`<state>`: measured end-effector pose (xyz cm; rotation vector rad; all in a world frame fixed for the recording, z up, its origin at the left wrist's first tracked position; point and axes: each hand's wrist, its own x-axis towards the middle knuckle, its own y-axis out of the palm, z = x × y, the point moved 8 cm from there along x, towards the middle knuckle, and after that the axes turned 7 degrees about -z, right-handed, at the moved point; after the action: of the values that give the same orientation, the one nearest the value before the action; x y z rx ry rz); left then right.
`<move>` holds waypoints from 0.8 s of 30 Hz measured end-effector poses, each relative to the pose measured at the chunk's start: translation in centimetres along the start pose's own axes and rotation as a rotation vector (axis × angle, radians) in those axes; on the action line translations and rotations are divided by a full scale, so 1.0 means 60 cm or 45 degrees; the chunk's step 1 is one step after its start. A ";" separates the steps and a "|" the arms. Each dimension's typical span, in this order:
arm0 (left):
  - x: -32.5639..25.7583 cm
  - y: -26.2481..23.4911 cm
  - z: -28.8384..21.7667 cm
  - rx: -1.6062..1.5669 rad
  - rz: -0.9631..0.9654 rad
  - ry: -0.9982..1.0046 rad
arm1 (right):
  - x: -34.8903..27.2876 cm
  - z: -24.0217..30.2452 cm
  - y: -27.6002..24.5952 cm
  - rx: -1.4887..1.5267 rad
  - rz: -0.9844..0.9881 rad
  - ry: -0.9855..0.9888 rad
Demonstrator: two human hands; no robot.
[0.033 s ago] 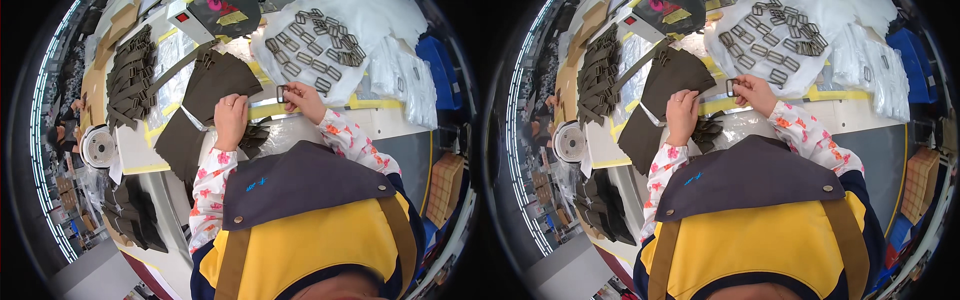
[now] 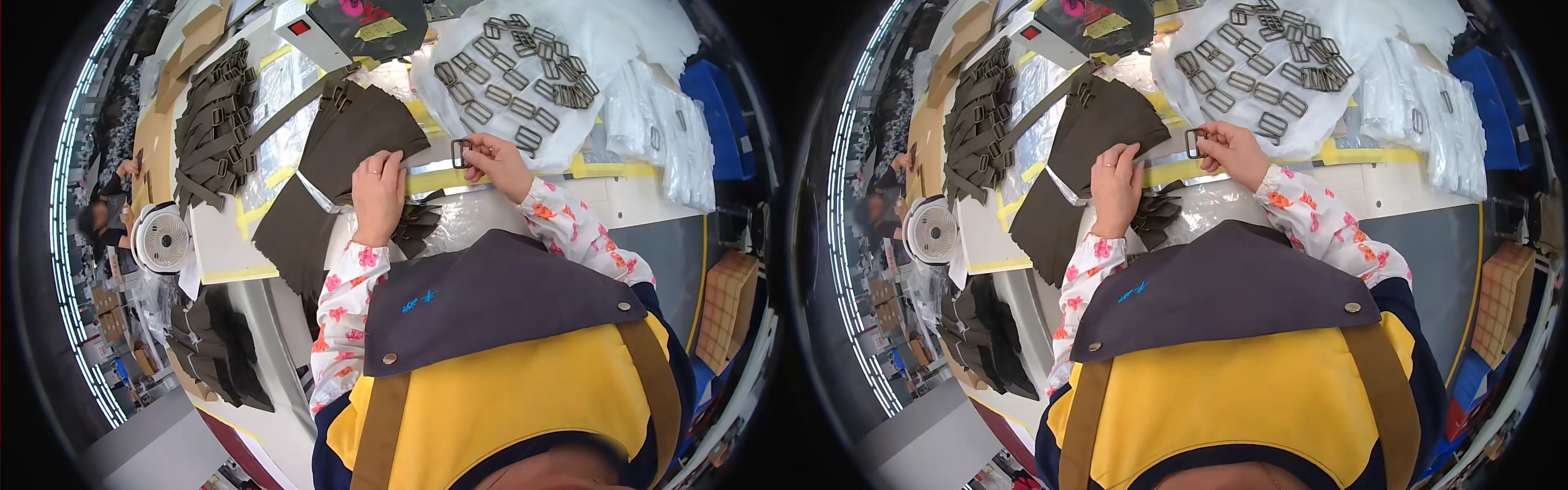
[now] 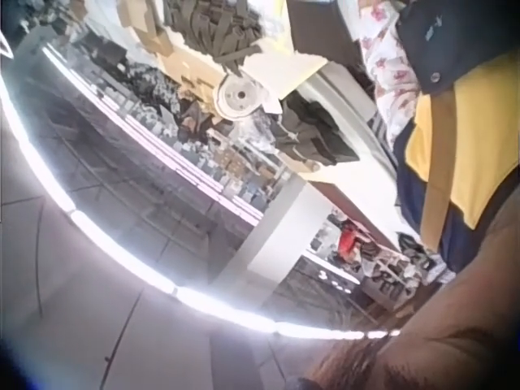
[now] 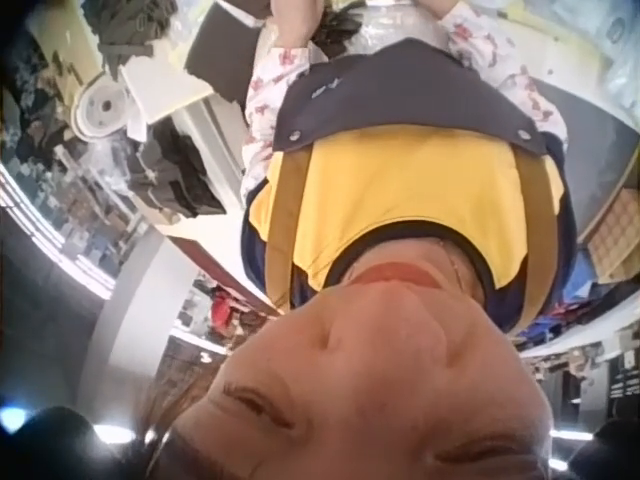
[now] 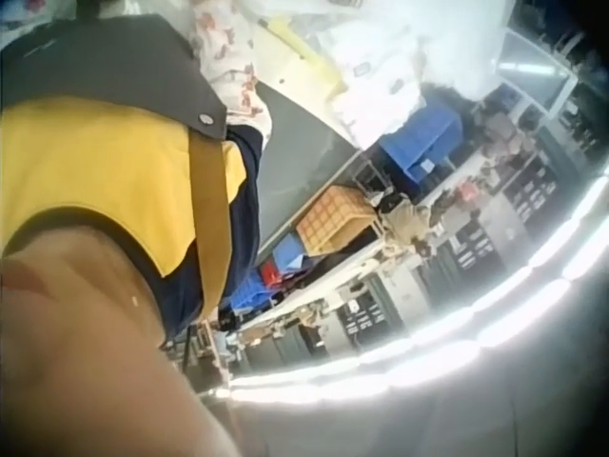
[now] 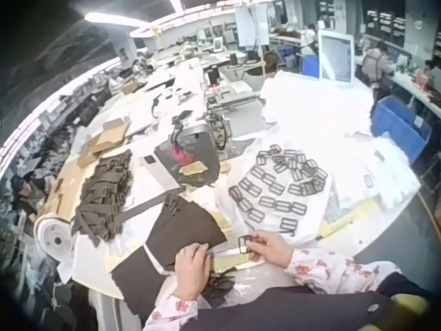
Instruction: Threading metal buckles onto nylon fabric straps at a workstation.
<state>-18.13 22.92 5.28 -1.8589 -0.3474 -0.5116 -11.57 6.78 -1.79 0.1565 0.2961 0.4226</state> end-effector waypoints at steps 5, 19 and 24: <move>-0.009 -0.004 0.000 0.081 -0.123 0.022 | -0.001 -0.010 0.010 0.024 0.034 0.020; 0.006 0.021 -0.001 -0.076 0.114 0.099 | 0.016 -0.011 0.011 -0.001 -0.080 -0.034; 0.019 0.040 0.043 -0.544 0.267 -0.226 | 0.022 -0.006 0.044 -0.033 -0.036 -0.031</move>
<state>-15.59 24.51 3.16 -2.3326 -0.1630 -0.2902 -11.56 9.72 -1.93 0.1321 0.2687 0.3962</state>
